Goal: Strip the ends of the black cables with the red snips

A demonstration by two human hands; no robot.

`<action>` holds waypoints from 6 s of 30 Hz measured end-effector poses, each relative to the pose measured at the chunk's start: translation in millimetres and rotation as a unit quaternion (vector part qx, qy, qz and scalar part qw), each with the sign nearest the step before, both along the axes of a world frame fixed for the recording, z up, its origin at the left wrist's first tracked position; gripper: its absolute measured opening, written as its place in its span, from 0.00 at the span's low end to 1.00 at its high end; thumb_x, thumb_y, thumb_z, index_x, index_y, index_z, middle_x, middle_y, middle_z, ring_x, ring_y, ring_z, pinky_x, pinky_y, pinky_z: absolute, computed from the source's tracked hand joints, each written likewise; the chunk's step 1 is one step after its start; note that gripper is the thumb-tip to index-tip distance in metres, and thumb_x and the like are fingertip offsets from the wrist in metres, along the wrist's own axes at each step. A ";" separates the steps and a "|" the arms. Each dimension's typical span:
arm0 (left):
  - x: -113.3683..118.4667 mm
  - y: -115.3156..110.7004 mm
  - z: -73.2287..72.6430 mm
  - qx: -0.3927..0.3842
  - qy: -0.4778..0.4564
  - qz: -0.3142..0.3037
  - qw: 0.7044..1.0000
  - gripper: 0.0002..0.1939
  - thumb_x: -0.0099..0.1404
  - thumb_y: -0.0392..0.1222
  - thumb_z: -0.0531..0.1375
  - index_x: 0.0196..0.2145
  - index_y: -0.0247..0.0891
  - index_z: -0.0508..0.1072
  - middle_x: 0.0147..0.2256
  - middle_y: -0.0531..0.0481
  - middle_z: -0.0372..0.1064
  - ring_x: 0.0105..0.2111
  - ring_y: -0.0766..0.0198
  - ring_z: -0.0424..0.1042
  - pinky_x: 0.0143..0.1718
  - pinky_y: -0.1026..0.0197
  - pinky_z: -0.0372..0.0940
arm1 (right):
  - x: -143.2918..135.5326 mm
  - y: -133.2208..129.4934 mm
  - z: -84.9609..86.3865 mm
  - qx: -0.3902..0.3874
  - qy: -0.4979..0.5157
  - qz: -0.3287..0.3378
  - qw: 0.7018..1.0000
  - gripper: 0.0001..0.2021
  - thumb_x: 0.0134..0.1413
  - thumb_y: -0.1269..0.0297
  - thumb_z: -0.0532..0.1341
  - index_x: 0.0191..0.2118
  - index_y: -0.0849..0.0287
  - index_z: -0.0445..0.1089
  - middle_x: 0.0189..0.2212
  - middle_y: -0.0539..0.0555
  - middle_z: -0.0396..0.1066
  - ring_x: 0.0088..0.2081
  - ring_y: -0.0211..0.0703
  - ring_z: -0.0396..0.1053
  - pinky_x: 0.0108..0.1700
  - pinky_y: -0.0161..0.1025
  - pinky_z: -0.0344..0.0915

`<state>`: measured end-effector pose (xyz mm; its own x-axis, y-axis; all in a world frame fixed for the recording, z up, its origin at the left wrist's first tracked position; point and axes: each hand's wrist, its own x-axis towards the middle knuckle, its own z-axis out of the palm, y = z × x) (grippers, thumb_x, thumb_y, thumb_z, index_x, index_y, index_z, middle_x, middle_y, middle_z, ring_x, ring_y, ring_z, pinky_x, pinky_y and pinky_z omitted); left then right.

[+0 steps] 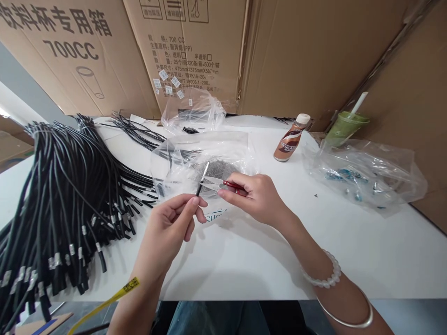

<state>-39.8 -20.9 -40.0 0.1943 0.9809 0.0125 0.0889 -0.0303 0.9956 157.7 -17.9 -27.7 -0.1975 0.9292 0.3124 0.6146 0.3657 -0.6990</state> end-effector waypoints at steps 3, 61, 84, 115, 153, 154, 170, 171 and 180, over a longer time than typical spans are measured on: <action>1.7 -0.2 -0.5 0.011 0.014 0.016 1.000 0.09 0.64 0.42 0.59 0.31 0.38 0.77 0.21 0.56 0.67 0.14 0.79 0.53 0.15 0.72 0.47 | -0.1 0.8 -1.2 0.020 -0.027 -0.010 0.999 0.19 0.60 0.50 0.58 0.24 0.57 0.57 0.16 0.42 0.51 0.20 0.31 0.50 0.25 0.34 0.47; -8.3 -26.4 -1.2 0.065 0.088 0.088 0.990 0.11 0.66 0.45 0.56 0.30 0.42 0.73 0.20 0.56 0.63 0.15 0.73 0.51 0.15 0.66 0.46 | -12.8 -13.0 -1.9 0.238 -0.133 -0.036 0.961 0.21 0.64 0.52 0.55 0.23 0.59 0.66 0.13 0.44 0.56 0.17 0.31 0.48 0.21 0.34 0.43; -4.9 -9.9 -7.4 0.080 0.089 0.017 0.993 0.13 0.69 0.46 0.53 0.29 0.41 0.70 0.21 0.57 0.59 0.21 0.70 0.55 0.20 0.66 0.49 | -10.9 -5.5 -8.6 0.129 -0.104 -0.040 0.985 0.21 0.63 0.50 0.54 0.23 0.58 0.59 0.14 0.43 0.54 0.18 0.31 0.46 0.22 0.33 0.42; -0.8 -25.0 4.5 0.141 0.091 0.118 0.979 0.15 0.69 0.48 0.51 0.26 0.41 0.65 0.21 0.57 0.55 0.21 0.68 0.55 0.23 0.66 0.55 | -28.6 -9.2 -13.6 -0.056 0.232 0.082 0.968 0.23 0.61 0.45 0.54 0.23 0.57 0.55 0.20 0.43 0.47 0.22 0.33 0.47 0.25 0.36 0.45; 2.8 -23.0 0.5 0.103 -0.022 0.097 0.990 0.20 0.65 0.55 0.59 0.24 0.37 0.66 0.19 0.58 0.55 0.20 0.74 0.53 0.20 0.74 0.51 | -25.6 -7.7 -11.2 -0.092 0.191 0.063 0.975 0.23 0.60 0.46 0.55 0.22 0.58 0.55 0.18 0.44 0.49 0.22 0.33 0.48 0.24 0.37 0.44; 2.6 -23.0 0.0 0.101 -0.024 0.098 0.990 0.21 0.65 0.55 0.59 0.23 0.37 0.67 0.19 0.58 0.55 0.20 0.74 0.53 0.20 0.75 0.51 | -25.5 -7.7 -10.7 -0.093 0.184 0.058 0.977 0.23 0.60 0.46 0.55 0.22 0.58 0.55 0.18 0.44 0.49 0.22 0.33 0.48 0.24 0.37 0.44; 2.6 -21.2 -1.3 0.084 -0.042 0.109 0.990 0.22 0.61 0.59 0.61 0.23 0.37 0.67 0.18 0.58 0.56 0.19 0.74 0.52 0.19 0.75 0.52 | -24.6 -7.5 -10.8 -0.106 0.194 0.072 0.973 0.23 0.59 0.45 0.55 0.22 0.57 0.56 0.18 0.44 0.49 0.22 0.33 0.48 0.24 0.37 0.44; 2.9 -21.4 -1.2 0.084 -0.040 0.107 0.990 0.22 0.62 0.58 0.61 0.23 0.37 0.67 0.17 0.58 0.55 0.18 0.74 0.51 0.18 0.75 0.51 | -24.4 -7.5 -11.0 -0.106 0.195 0.072 0.972 0.23 0.59 0.45 0.55 0.23 0.58 0.56 0.18 0.44 0.49 0.22 0.33 0.48 0.24 0.37 0.44; 4.3 -24.0 -0.2 0.087 -0.024 0.100 0.991 0.20 0.66 0.54 0.58 0.23 0.38 0.66 0.18 0.58 0.53 0.19 0.73 0.49 0.17 0.72 0.48 | -24.4 -8.0 -10.5 -0.109 0.187 0.070 0.974 0.23 0.60 0.45 0.55 0.22 0.57 0.55 0.19 0.44 0.48 0.22 0.33 0.47 0.24 0.37 0.44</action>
